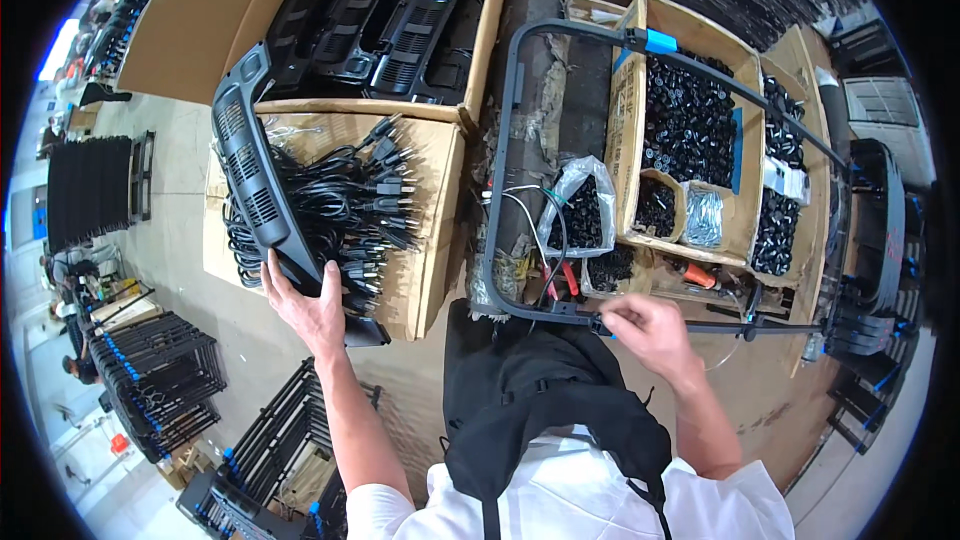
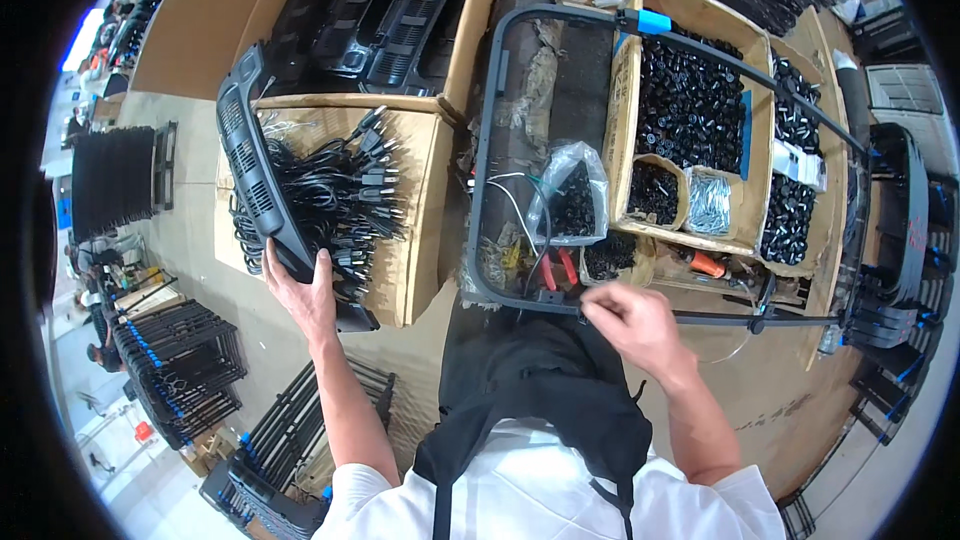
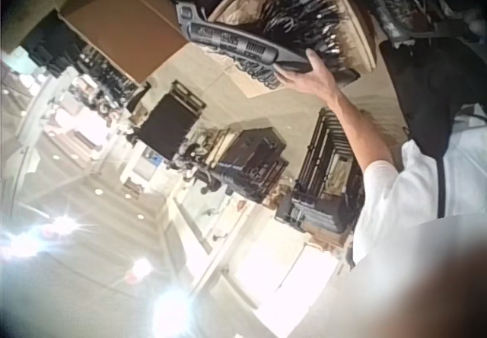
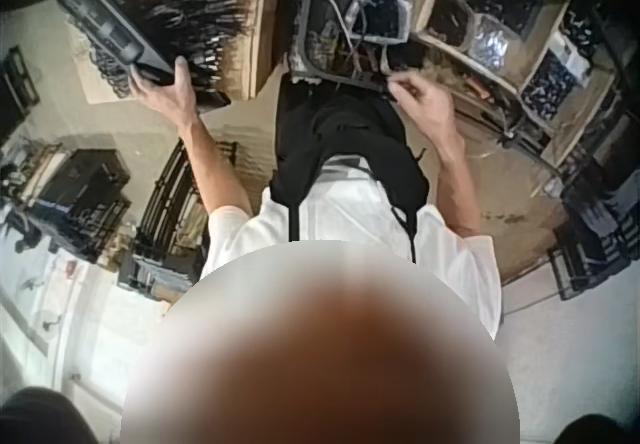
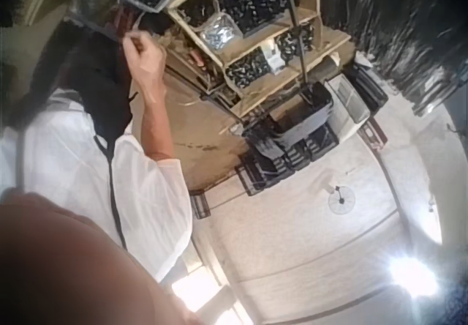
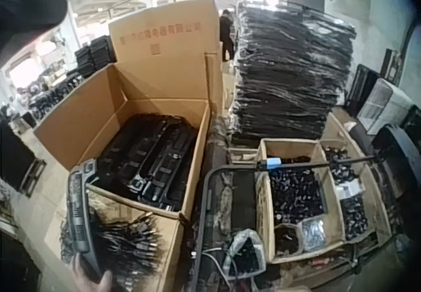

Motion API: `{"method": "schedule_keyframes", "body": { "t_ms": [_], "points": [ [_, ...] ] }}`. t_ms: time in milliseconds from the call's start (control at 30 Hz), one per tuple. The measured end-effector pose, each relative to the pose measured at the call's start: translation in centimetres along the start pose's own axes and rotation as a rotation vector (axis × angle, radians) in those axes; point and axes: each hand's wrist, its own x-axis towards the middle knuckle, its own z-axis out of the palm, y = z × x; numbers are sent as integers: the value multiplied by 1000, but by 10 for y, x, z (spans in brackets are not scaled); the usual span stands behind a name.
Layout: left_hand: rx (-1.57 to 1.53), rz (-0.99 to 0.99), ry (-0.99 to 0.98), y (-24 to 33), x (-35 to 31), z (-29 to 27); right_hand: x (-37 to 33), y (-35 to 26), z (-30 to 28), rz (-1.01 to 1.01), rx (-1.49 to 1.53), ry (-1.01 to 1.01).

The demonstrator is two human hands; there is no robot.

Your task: Assembling a lawnmower handle by attaching various components and securing cables.

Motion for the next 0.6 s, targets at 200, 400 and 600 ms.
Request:
{"method": "schedule_keyframes", "body": {
  "t_ms": [200,400,600],
  "points": [
    [56,42,-22,-11,-2,4,54,-1,46,-153,-40,-144],
    [72,29,-59,-8,1,8,68,26,69,-220,-16,-125],
    [82,36,-62,-11,1,7,71,34,72,-248,34,-91]
  ]
}}
